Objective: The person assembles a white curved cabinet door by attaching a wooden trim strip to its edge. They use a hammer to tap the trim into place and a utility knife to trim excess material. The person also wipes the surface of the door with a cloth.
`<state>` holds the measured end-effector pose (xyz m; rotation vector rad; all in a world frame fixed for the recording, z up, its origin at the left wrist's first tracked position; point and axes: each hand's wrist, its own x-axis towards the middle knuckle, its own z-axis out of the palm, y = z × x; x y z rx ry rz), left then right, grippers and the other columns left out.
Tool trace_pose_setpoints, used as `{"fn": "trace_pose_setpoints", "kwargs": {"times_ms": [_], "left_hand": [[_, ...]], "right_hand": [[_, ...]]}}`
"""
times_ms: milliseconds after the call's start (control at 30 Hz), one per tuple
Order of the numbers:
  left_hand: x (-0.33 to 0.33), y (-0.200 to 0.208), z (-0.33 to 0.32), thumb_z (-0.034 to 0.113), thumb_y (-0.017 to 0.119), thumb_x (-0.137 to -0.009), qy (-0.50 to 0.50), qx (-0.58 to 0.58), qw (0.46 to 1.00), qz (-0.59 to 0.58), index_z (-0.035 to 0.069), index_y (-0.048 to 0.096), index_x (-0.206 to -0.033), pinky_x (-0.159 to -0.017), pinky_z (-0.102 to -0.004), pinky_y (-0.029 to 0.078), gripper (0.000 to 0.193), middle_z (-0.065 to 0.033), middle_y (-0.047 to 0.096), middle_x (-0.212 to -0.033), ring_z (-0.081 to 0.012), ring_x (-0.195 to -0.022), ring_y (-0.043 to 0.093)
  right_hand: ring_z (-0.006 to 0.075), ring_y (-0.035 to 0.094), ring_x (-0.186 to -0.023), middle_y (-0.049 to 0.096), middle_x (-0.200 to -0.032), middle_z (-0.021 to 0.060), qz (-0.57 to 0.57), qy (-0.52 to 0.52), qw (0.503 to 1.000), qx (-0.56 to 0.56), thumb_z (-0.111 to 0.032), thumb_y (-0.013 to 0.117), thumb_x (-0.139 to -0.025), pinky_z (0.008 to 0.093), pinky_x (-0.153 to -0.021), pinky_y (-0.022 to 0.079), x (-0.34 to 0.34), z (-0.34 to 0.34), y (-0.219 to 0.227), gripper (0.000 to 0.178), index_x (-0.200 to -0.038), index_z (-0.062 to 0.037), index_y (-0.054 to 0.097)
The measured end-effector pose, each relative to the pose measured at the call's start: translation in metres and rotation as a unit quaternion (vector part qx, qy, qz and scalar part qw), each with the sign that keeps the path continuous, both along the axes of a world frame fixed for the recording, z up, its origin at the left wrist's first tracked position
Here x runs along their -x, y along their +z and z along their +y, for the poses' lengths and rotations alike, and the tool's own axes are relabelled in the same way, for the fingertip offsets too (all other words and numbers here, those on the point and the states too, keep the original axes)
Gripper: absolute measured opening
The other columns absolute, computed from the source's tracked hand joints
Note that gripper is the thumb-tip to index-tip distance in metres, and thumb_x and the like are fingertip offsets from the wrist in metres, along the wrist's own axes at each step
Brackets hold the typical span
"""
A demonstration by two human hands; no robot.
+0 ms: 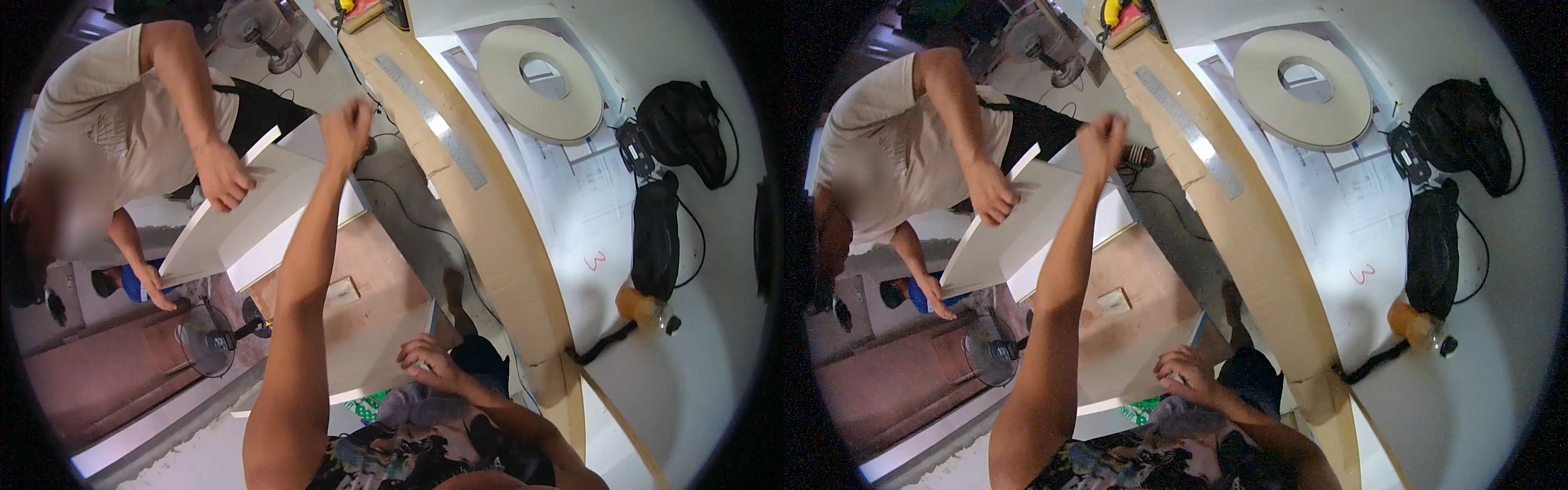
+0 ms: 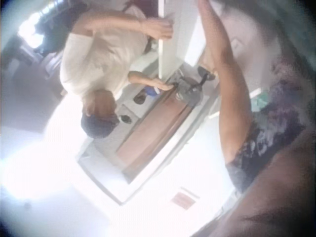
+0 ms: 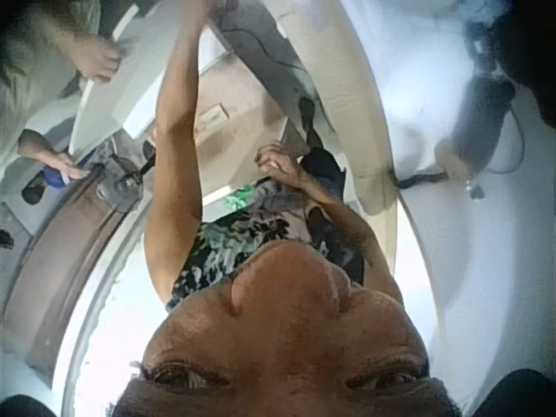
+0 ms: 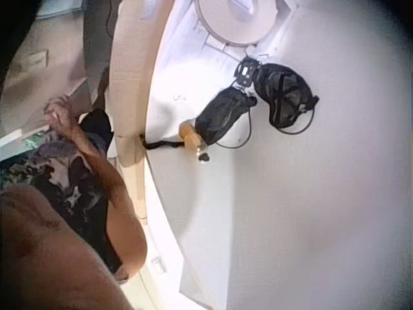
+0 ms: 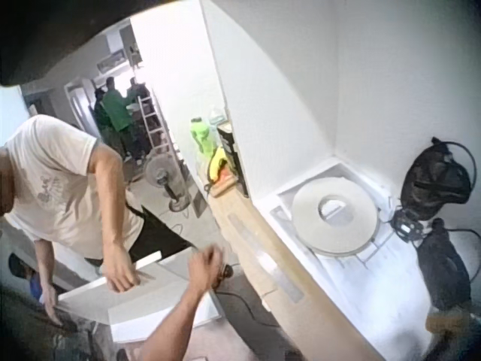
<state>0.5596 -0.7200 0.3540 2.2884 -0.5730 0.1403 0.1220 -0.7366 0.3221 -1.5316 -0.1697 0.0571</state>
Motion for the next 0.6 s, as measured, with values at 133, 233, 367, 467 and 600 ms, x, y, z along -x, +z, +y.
{"fn": "trace_pose_setpoints", "kwargs": {"times_ms": [133, 233, 367, 467, 600], "left_hand": [[-0.135, 0.02, -0.059, 0.016, 0.058, -0.09, 0.058, -0.003, 0.963, -0.264, 0.003, 0.061, -0.116, -0.082, -0.0433, 0.05, 0.028, -0.0207, 0.065, -0.106, -0.0388, -0.097, 0.063], [-0.211, 0.011, -0.085, 0.015, 0.045, -0.095, 0.061, -0.202, 0.959, -0.189, 0.009, 0.053, -0.126, -0.088, -0.0452, 0.05, 0.032, -0.0195, 0.064, -0.115, -0.036, -0.108, 0.062], [-0.216, 0.027, -0.128, 0.017, 0.041, -0.097, -0.014, -0.404, 0.904, -0.136, 0.012, 0.053, -0.126, -0.087, -0.0496, 0.05, 0.031, -0.019, 0.062, -0.119, -0.0323, -0.11, 0.064], [-0.247, 0.015, -0.093, 0.018, 0.042, -0.098, -0.023, -0.428, 0.886, -0.174, 0.012, 0.052, -0.126, -0.087, -0.0507, 0.051, 0.031, -0.0175, 0.062, -0.12, -0.0344, -0.109, 0.065], [-0.258, -0.001, -0.09, 0.026, 0.051, -0.094, -0.047, -0.376, 0.913, -0.152, 0.01, 0.053, -0.127, -0.087, -0.0504, 0.053, 0.036, -0.0186, 0.061, -0.119, -0.0391, -0.107, 0.064]], "right_hand": [[0.0255, 0.059, -0.113, 0.065, -0.116, 0.0051, -0.016, 0.068, 0.997, 0.039, -0.029, 0.063, -0.091, 0.0466, -0.104, 0.034, 0.007, 0.007, -0.025, 0.022, -0.108, -0.0145, 0.061], [0.0261, 0.059, -0.113, 0.064, -0.119, 0.0064, -0.026, 0.072, 0.997, 0.001, -0.032, 0.063, -0.09, 0.0476, -0.101, 0.036, 0.002, 0.013, -0.035, 0.023, -0.105, -0.0141, 0.064], [0.0278, 0.06, -0.109, 0.065, -0.117, 0.0069, 0.009, 0.066, 0.997, 0.05, -0.034, 0.063, -0.089, 0.0461, -0.097, 0.039, -0.02, -0.006, -0.008, 0.024, -0.099, -0.0131, 0.067], [0.0288, 0.062, -0.105, 0.067, -0.113, 0.0079, -0.014, 0.068, 0.997, 0.028, -0.033, 0.062, -0.09, 0.0434, -0.094, 0.042, -0.013, 0.001, -0.011, 0.024, -0.098, -0.0118, 0.069], [0.0285, 0.058, -0.115, 0.067, -0.115, 0.0092, -0.018, 0.065, 0.998, -0.003, -0.031, 0.057, -0.094, 0.0435, -0.101, 0.038, -0.001, 0.013, -0.039, 0.027, -0.1, -0.0082, 0.069]]}}
